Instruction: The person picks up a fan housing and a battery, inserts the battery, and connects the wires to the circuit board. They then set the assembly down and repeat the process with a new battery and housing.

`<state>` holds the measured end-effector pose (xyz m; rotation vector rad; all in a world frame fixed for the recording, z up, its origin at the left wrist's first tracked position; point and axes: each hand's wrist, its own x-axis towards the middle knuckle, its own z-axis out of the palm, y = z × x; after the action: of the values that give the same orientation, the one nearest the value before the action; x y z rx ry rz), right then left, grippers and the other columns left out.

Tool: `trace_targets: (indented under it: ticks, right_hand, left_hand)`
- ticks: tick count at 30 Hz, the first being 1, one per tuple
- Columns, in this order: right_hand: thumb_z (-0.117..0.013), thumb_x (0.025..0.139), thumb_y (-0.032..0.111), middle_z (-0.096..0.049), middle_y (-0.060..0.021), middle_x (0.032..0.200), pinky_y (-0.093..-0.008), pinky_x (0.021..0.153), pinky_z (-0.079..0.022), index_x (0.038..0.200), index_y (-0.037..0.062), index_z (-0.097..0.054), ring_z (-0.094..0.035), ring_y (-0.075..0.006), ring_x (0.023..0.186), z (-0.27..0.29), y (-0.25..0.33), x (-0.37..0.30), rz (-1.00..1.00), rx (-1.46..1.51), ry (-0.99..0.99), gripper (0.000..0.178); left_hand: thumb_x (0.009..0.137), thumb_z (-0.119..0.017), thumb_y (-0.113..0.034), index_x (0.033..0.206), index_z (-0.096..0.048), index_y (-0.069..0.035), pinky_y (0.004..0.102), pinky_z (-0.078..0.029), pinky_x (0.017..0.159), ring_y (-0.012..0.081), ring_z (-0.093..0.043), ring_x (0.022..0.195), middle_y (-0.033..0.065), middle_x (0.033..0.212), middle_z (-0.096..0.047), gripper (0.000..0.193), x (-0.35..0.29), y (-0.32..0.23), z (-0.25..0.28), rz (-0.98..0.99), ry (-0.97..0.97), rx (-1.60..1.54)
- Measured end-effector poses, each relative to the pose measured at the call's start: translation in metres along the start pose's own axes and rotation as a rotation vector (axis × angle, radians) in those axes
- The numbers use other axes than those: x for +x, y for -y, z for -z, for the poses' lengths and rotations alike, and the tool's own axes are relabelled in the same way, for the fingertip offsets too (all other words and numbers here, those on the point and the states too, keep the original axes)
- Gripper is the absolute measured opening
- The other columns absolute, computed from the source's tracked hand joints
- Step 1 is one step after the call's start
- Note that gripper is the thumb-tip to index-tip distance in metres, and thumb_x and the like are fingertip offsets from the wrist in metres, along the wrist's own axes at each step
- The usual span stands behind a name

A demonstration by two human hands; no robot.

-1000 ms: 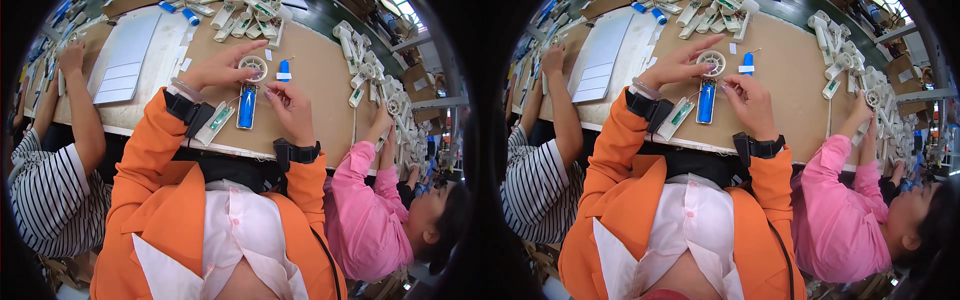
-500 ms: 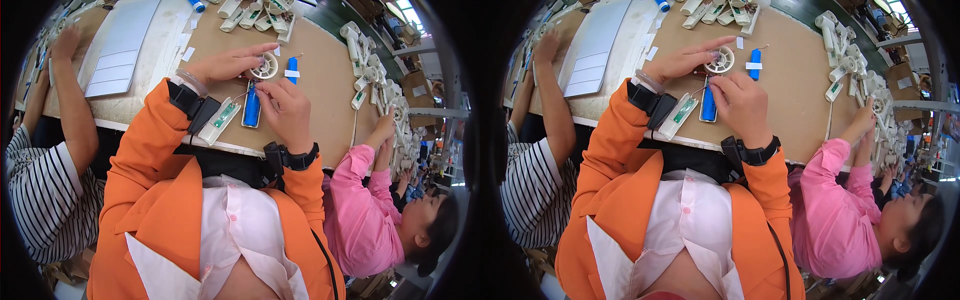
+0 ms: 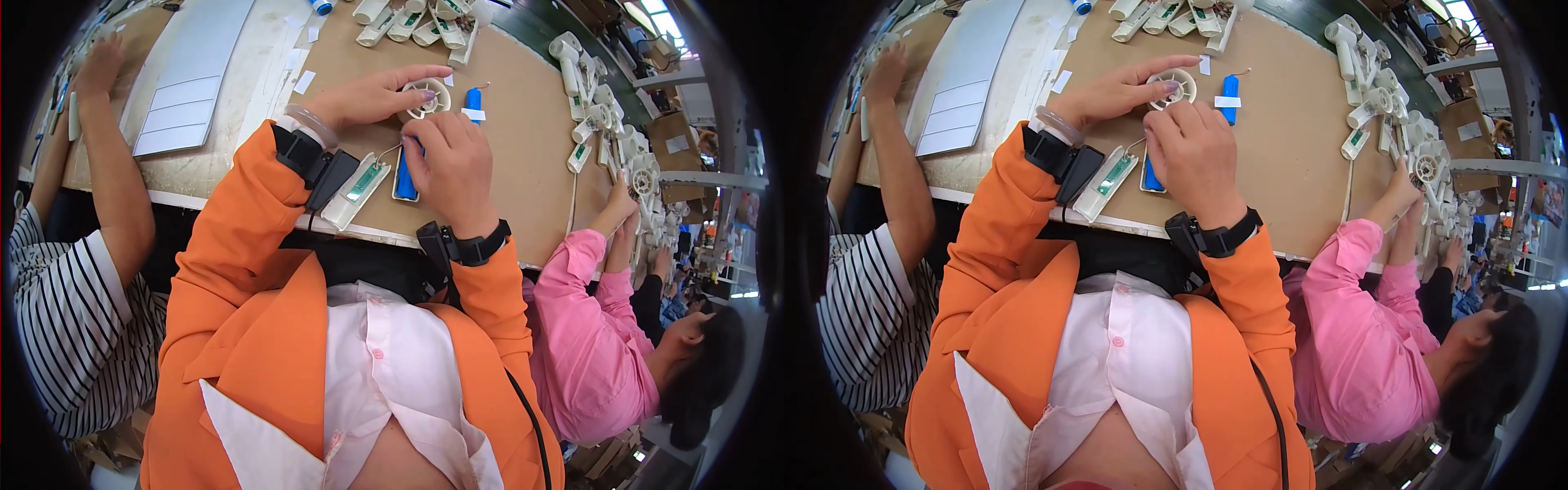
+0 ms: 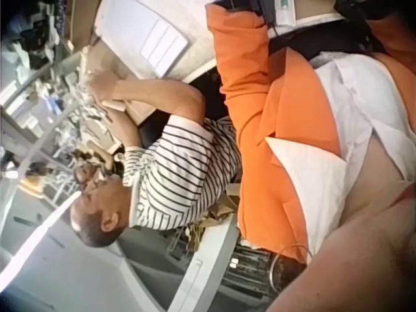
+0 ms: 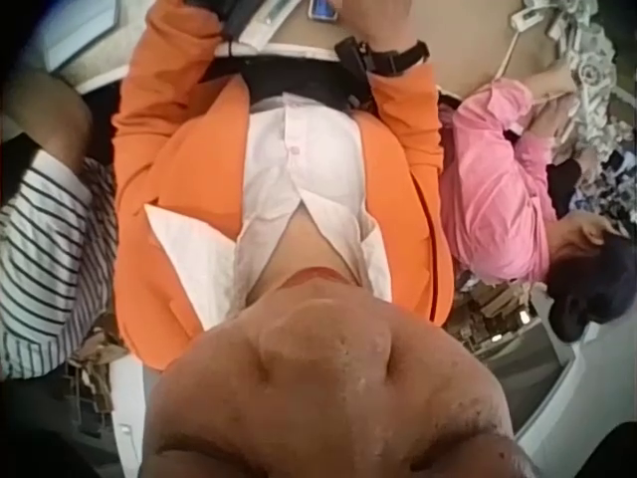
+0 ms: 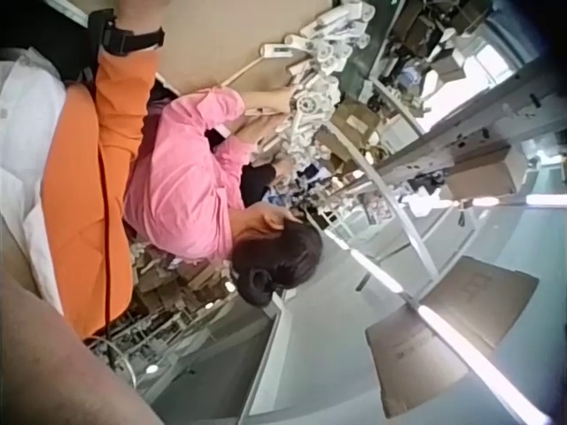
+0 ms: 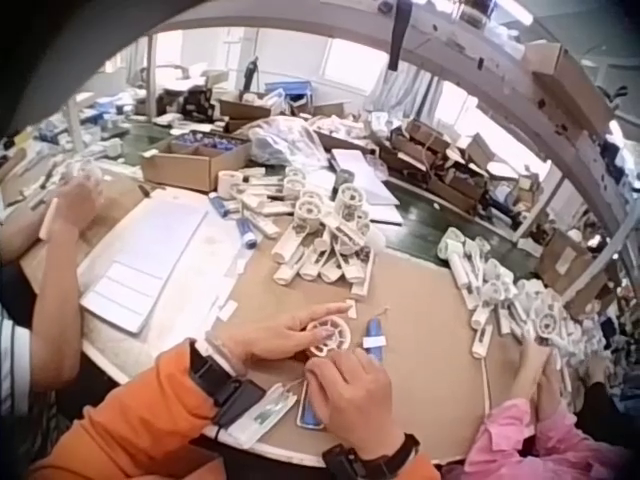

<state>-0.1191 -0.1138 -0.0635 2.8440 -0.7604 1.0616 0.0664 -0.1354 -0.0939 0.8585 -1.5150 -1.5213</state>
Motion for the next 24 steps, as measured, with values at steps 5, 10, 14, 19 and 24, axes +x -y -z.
trace_targets:
  ticks: [5,10,14,19,24]
  right_hand:
    - [-0.071,0.076,0.002,-0.062,-0.0044,0.081,-0.0321,0.062,-0.046,0.089,0.0078,-0.063,-0.057,-0.0194,0.07,0.011,-0.005,-0.023,-0.096,0.128,0.005,0.016]
    - [-0.07,0.08,0.0,-0.068,-0.0061,0.084,-0.0266,0.059,-0.045,0.095,0.0046,-0.066,-0.057,-0.0145,0.064,0.006,-0.01,-0.041,-0.468,0.455,-0.047,0.016]
    - [-0.07,0.081,0.001,-0.069,-0.0069,0.084,-0.0253,0.058,-0.045,0.096,0.0031,-0.068,-0.056,-0.013,0.062,0.007,-0.013,-0.038,-0.713,0.572,-0.005,0.015]
    - [-0.069,0.082,0.004,-0.069,-0.0072,0.082,-0.0274,0.058,-0.046,0.094,0.0037,-0.07,-0.058,-0.0148,0.061,0.009,-0.02,-0.035,-0.549,0.318,0.064,0.012]
    - [-0.069,0.082,0.006,-0.067,-0.0074,0.079,-0.0302,0.059,-0.048,0.094,0.0049,-0.071,-0.061,-0.0182,0.063,0.015,-0.021,-0.025,-0.474,0.185,0.151,0.013]
  left_hand:
    - [0.102,-0.049,-0.016,0.149,-0.038,-0.018,0.0223,-0.045,0.086,0.0061,-0.05,0.093,-0.0001,0.113,-0.057,0.048,0.003,0.002,0.0,-0.023,-0.033,0.081]
    - [0.101,-0.05,-0.017,0.148,-0.04,-0.017,0.0234,-0.045,0.089,0.0079,-0.051,0.099,0.0019,0.121,-0.055,0.048,0.001,0.002,0.002,-0.083,0.0,0.168]
    - [0.097,-0.057,-0.02,0.147,-0.04,-0.015,0.0255,-0.045,0.093,0.0108,-0.051,0.105,0.0048,0.128,-0.053,0.053,-0.004,-0.008,-0.004,-0.077,-0.017,0.291]
    - [0.083,-0.071,-0.02,0.144,-0.042,-0.012,0.0318,-0.043,0.101,0.0192,-0.052,0.119,0.0112,0.137,-0.051,0.068,-0.006,-0.004,-0.001,-0.161,0.023,0.364]
    - [0.081,-0.072,-0.012,0.146,-0.036,-0.012,0.0318,-0.042,0.102,0.0174,-0.052,0.116,0.0085,0.131,-0.053,0.074,-0.008,-0.005,-0.002,-0.062,0.077,0.252]
